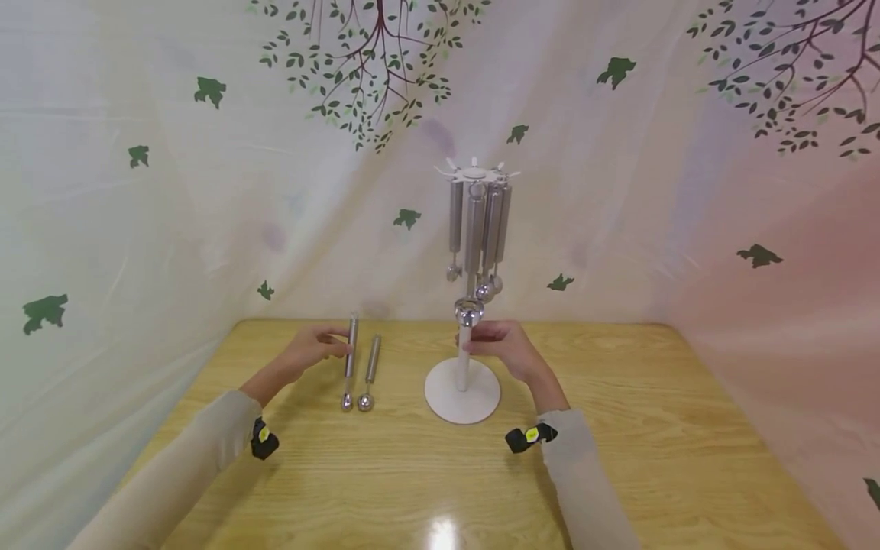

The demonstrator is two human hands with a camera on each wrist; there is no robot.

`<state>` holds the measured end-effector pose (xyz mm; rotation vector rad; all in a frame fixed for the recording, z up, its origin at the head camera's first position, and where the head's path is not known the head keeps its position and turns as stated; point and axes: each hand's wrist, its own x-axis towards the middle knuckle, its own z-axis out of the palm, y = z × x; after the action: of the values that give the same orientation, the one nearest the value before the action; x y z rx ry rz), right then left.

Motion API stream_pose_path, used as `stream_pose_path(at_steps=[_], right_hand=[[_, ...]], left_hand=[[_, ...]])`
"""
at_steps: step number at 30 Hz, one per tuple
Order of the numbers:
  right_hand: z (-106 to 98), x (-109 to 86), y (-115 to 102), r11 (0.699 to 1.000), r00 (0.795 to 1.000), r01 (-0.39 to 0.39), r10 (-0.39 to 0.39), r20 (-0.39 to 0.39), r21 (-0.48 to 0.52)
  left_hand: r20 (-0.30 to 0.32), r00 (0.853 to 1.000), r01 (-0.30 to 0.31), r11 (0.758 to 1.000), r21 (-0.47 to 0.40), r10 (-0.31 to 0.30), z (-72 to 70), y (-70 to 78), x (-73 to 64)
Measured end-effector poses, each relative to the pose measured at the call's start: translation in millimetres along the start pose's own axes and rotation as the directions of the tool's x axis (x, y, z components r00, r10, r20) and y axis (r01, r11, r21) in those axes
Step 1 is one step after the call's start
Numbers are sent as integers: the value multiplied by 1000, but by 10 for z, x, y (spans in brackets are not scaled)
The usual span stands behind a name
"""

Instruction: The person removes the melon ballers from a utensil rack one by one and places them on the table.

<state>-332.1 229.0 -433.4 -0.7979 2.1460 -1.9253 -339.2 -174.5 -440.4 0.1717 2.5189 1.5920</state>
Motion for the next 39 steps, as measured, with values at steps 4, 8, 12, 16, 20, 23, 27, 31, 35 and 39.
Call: stream_pose_path(at_steps=[4,8,12,16,20,23,27,31,35,39], right_hand=[[-3,-2,13,1000,1000,-2,2,-3,3],[-1,1,16,1000,1000,-11,11,-4,-11],[-5,9,4,1000,1000,-11,11,-3,-16],[-10,13,-8,1000,1000,-6,6,-2,1],[-11,13,-13,1000,1000,3,-3,6,14],[-13,12,-13,1000,1000,7,-7,7,23],[-15,15,-8,1000,1000,6,-6,8,30],[-16,19,2,1000,1000,9,-9,13,28],[-14,13,7,1000,1000,6,-6,11,28],[-11,4,20,999,1000,-8,8,5,33]], left_hand=[[-21,1000,4,1000,7,-4,30,-32,39],[-54,999,5,1000,-1,-5,49,-77,77],[-87,996,6,1000,-15,-8,74,-111,111],[-110,994,9,1000,-18,-11,105,-113,116],[-129,991,20,1000,-18,-22,146,-105,111],[-128,991,26,999,-24,-29,178,-102,111],[-120,992,46,999,-27,-49,211,-112,120],[-114,992,49,999,-4,-49,238,-130,129],[-116,992,44,999,26,-41,256,-143,128],[-127,991,51,998,45,-45,259,-160,126]])
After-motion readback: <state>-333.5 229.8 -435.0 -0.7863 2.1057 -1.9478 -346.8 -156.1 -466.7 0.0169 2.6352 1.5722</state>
